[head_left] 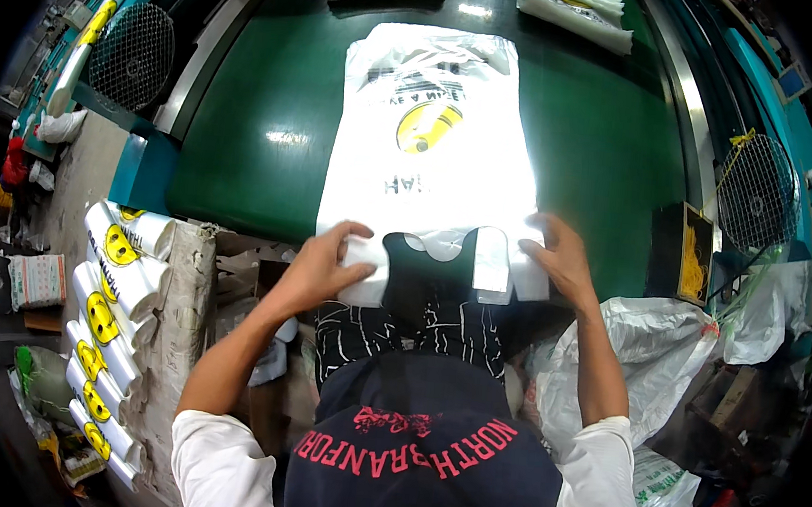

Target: The person picks up plastic bags from a conveyor belt, folds them into neat bundles, and stacks the folded bags on a table.

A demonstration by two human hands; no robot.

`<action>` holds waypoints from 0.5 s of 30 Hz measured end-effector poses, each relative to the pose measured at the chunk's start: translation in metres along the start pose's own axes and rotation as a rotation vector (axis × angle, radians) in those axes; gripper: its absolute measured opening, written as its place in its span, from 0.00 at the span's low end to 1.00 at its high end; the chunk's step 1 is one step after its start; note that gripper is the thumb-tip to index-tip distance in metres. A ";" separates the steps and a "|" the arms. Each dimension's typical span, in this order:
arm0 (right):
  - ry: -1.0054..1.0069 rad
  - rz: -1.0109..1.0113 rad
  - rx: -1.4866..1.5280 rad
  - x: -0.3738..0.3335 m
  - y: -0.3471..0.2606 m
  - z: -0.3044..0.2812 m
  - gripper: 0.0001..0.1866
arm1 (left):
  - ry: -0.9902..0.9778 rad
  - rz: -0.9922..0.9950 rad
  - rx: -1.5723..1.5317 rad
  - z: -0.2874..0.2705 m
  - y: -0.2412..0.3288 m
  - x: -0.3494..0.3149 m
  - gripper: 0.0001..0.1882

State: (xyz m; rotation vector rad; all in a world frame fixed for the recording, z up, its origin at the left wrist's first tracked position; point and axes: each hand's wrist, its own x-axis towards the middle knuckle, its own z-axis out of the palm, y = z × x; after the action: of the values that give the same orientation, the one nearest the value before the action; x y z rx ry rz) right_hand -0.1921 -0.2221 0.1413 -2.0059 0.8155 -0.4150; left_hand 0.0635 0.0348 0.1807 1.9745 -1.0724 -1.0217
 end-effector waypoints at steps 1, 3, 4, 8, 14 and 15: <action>-0.077 0.107 0.027 -0.002 -0.006 -0.006 0.13 | -0.003 0.000 -0.160 -0.002 0.001 0.009 0.21; -0.150 0.099 0.092 0.010 -0.023 -0.010 0.11 | -0.092 -0.228 -0.474 -0.002 0.030 0.042 0.21; -0.199 0.143 0.210 0.021 -0.041 -0.002 0.12 | -0.107 -0.230 -0.559 0.001 0.022 0.064 0.22; -0.419 0.343 0.636 0.053 -0.063 0.035 0.22 | -0.176 -0.121 -0.165 0.014 0.033 0.107 0.27; -0.244 -0.672 -0.734 0.042 -0.048 0.037 0.29 | 0.015 0.572 0.948 0.041 -0.007 0.083 0.47; -0.161 -0.844 -1.049 0.043 -0.050 0.039 0.29 | 0.028 0.570 0.973 0.040 -0.005 0.082 0.47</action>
State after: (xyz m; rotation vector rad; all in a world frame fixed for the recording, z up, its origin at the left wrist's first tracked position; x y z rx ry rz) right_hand -0.1197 -0.2085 0.1618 -3.2959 -0.0389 -0.2870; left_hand 0.0604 -0.0417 0.1316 2.0962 -2.2222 -0.1285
